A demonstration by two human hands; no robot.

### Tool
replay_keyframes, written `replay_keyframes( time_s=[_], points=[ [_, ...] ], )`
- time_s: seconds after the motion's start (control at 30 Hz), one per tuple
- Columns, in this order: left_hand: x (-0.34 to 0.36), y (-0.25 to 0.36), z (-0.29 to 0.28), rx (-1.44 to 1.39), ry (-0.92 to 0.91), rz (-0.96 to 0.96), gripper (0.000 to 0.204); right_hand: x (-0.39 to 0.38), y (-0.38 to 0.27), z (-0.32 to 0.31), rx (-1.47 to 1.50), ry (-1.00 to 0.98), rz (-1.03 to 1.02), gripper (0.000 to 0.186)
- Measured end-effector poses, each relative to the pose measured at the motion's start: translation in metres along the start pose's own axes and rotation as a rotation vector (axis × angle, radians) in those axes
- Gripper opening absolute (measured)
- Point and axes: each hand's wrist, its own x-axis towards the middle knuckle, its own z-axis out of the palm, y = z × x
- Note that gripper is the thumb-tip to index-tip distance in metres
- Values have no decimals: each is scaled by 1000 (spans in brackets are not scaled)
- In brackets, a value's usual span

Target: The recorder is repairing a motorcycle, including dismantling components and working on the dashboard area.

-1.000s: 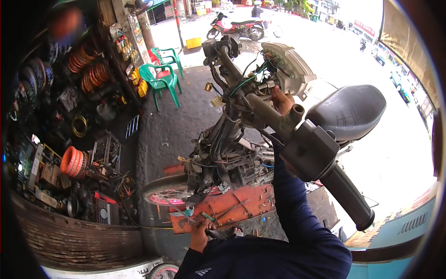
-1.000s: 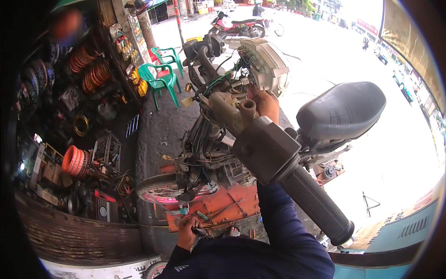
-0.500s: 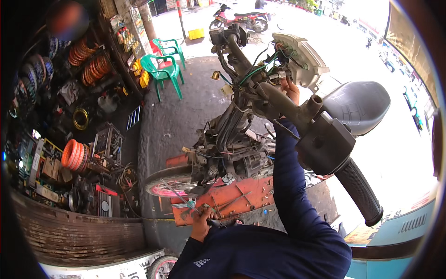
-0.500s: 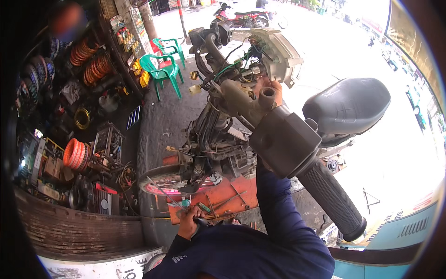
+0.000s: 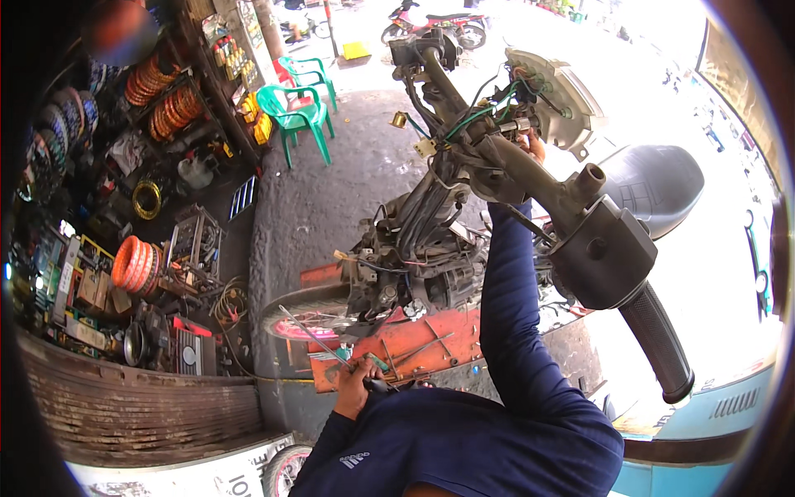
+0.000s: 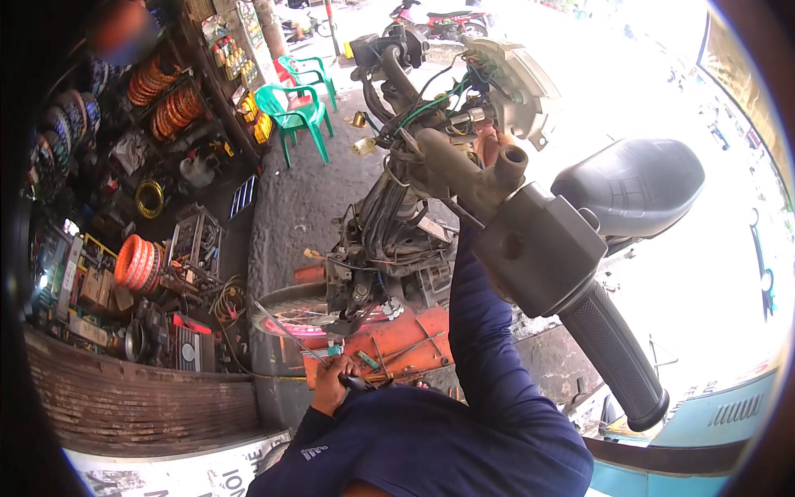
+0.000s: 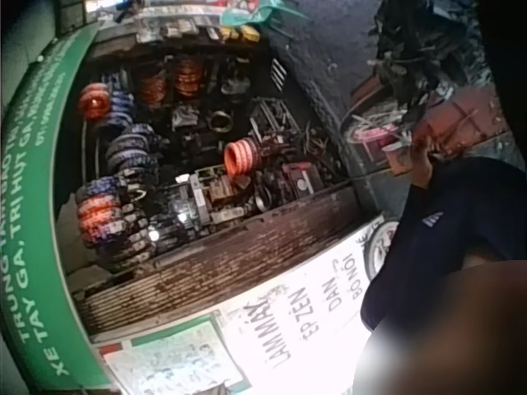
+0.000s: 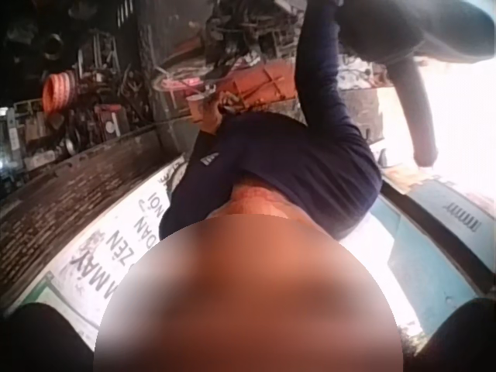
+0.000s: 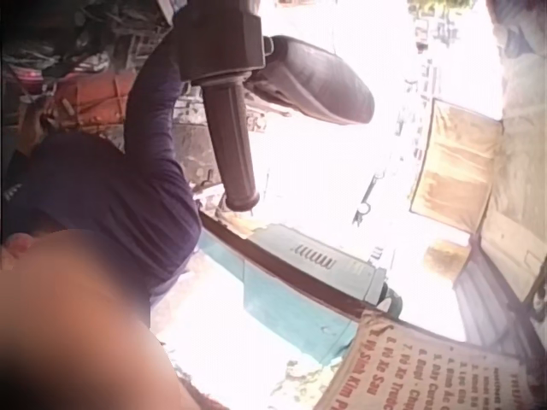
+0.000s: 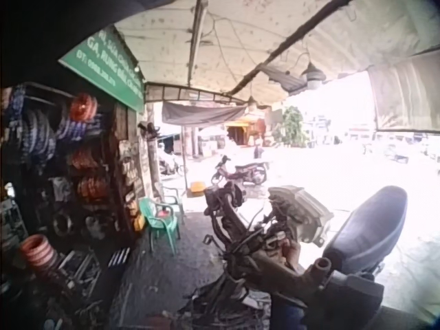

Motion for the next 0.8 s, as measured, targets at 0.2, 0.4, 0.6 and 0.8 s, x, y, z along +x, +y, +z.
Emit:
replay_keyframes(
  time_s=[0.2,0.4,0.6,0.8],
  points=[
    [5,3,0,-17,-11,12,24,1,11,4,48,41,-38,37],
    [6,7,6,-13,-17,-40,28,4,15,3,102,58,-58,40],
    [6,5,5,6,-20,-16,26,5,25,6,133,23,-54,44],
    [5,-1,2,12,-48,13,18,3,36,14,164,-27,-51,47]
  ],
)
